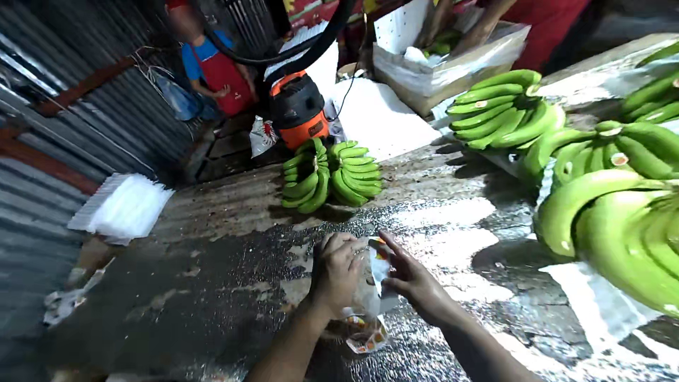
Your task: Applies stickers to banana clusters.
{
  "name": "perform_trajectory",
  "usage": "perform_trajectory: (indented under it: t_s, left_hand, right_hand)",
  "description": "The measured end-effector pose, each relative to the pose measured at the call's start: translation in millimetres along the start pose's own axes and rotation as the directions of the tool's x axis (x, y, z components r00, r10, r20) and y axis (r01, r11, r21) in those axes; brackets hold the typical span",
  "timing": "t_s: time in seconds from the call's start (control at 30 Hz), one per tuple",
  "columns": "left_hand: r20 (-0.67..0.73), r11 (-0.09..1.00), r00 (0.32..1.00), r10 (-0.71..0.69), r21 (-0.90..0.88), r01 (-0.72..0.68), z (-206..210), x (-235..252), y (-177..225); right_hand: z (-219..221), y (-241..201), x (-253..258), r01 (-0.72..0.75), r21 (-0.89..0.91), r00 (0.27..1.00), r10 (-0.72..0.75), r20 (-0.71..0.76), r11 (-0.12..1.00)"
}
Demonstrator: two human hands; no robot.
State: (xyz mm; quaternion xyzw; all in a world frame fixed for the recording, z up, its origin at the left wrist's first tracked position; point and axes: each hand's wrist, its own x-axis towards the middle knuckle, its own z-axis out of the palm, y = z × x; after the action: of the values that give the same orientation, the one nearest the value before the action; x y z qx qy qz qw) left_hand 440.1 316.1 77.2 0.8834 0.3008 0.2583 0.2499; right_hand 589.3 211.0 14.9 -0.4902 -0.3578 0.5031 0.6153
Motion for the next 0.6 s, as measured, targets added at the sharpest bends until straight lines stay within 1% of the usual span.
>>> perform_trajectory:
  t_s: [0.07, 0.17, 0.23, 0.27, 0.3, 0.37, 0.43, 0.5, 0.57, 0.6]
  left_hand:
    - [0.066, 0.999, 0.998, 0.001, 0.042, -0.004, 5, 15, 1]
    - [0.159, 0.995, 0.987, -0.005, 0.100, -0.011, 15, 30, 1]
    - [0.209, 0.991, 0.978, -0.016, 0.131, -0.011, 20, 38, 2]
    - [0.219, 0.988, 0.976, 0.006, 0.150, -0.039, 22, 41, 2]
    - [0.218, 0.978, 0.974, 0.060, 0.181, -0.100, 25, 43, 0]
    - [0.172, 0.926, 0.958, 0.230, 0.264, -0.270, 35, 44, -7]
    - [0.133, 0.871, 0.926, 0.353, 0.314, -0.377, 42, 46, -12]
    - [0.102, 0.834, 0.895, 0.434, 0.329, -0.442, 48, 50, -17]
    - [0.072, 0.819, 0.865, 0.497, 0.291, -0.495, 56, 59, -26]
    - [0.063, 0.819, 0.850, 0.523, 0.240, -0.522, 60, 67, -31]
  right_hand:
    - [-1, 2, 3, 0.001, -0.052, 0.999, 0.000, 0.036, 0.999]
    - [-5, 2, 9, 0.019, -0.159, 0.999, -0.011, 0.051, 0.987]
    - [-10, 7, 12, 0.039, -0.156, 0.998, -0.030, 0.060, 0.987]
    - [-14, 9, 13, 0.032, -0.115, 0.998, -0.024, 0.066, 0.993]
    - [-18, 9, 13, 0.009, -0.046, 0.998, -0.006, 0.066, 0.999]
    - [-20, 11, 14, -0.036, 0.165, 0.999, 0.029, 0.040, 0.986]
    - [-21, 12, 16, -0.053, 0.363, 0.999, 0.045, 0.030, 0.930]
    - [-22, 12, 21, -0.077, 0.532, 0.997, 0.076, 0.022, 0.843]
    - [-25, 14, 28, -0.067, 0.633, 0.996, 0.085, 0.003, 0.771]
    - [-29, 14, 34, -0.050, 0.645, 0.995, 0.094, -0.034, 0.763]
